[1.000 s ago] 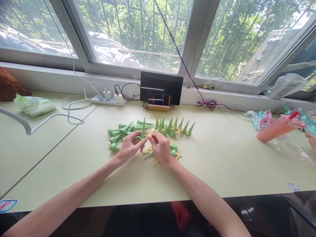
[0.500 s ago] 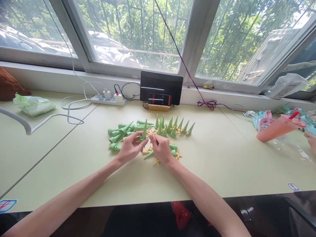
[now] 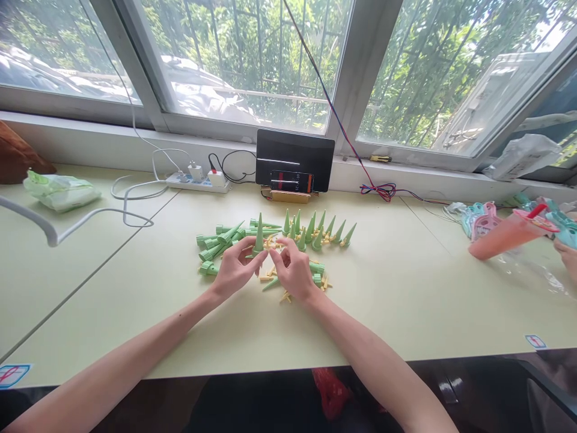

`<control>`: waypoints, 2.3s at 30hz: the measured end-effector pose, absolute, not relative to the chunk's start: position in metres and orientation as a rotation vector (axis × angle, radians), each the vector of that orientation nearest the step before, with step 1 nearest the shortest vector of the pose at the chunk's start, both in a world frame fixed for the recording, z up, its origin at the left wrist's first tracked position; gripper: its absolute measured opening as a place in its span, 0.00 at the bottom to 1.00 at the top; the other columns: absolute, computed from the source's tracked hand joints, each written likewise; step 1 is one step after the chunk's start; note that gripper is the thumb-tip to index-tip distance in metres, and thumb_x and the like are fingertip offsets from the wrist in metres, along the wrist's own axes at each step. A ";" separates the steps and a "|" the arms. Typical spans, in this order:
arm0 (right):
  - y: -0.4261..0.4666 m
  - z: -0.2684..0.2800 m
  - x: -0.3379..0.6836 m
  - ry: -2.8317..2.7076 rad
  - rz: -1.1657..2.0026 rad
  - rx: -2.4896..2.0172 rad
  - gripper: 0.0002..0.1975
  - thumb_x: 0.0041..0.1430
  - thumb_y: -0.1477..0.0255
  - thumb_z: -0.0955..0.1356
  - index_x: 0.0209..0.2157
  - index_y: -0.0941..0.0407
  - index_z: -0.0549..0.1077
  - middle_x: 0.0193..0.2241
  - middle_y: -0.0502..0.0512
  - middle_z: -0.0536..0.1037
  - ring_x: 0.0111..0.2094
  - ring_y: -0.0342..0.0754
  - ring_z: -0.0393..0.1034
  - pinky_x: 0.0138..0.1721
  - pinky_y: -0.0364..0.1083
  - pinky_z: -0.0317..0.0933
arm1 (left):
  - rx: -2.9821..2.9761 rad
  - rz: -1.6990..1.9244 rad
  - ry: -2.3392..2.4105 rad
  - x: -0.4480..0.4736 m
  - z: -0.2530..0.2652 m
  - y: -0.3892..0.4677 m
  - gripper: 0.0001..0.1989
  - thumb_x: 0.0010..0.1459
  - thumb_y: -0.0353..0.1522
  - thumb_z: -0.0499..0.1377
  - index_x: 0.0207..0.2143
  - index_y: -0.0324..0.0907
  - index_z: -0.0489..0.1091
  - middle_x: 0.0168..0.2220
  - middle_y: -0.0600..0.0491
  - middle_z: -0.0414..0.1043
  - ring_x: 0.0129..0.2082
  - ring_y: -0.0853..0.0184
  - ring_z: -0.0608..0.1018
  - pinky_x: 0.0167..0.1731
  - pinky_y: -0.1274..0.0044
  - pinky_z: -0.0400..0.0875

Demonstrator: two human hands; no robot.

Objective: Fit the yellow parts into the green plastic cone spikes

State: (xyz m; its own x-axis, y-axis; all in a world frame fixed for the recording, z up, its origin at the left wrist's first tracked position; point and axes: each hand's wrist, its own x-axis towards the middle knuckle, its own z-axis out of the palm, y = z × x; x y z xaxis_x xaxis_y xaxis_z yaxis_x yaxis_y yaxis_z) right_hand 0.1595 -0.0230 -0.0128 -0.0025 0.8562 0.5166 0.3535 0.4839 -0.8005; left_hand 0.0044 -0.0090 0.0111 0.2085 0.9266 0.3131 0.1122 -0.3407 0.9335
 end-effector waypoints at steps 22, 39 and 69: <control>-0.023 -0.011 0.161 -1.611 0.492 -1.092 0.10 0.67 0.63 0.63 0.40 0.56 0.69 0.18 0.43 0.64 0.19 0.41 0.58 0.23 0.41 0.55 | 1.735 1.220 1.030 0.004 0.006 -0.008 0.13 0.57 0.39 0.62 0.42 0.41 0.72 0.40 0.49 0.77 0.36 0.64 0.79 0.26 0.78 0.77; -0.021 -0.012 0.161 -1.654 0.479 -1.119 0.18 0.69 0.61 0.60 0.29 0.56 0.69 0.19 0.46 0.64 0.21 0.41 0.57 0.24 0.42 0.53 | 1.769 1.199 0.994 0.003 0.003 -0.007 0.15 0.57 0.41 0.61 0.43 0.41 0.72 0.40 0.49 0.77 0.35 0.64 0.80 0.26 0.77 0.77; -0.024 -0.006 0.159 -1.628 0.461 -1.040 0.08 0.67 0.66 0.63 0.39 0.56 0.70 0.33 0.54 0.75 0.33 0.46 0.70 0.36 0.45 0.65 | 1.687 1.180 0.974 0.003 0.009 -0.007 0.15 0.56 0.42 0.63 0.41 0.42 0.73 0.38 0.49 0.76 0.35 0.63 0.78 0.21 0.79 0.75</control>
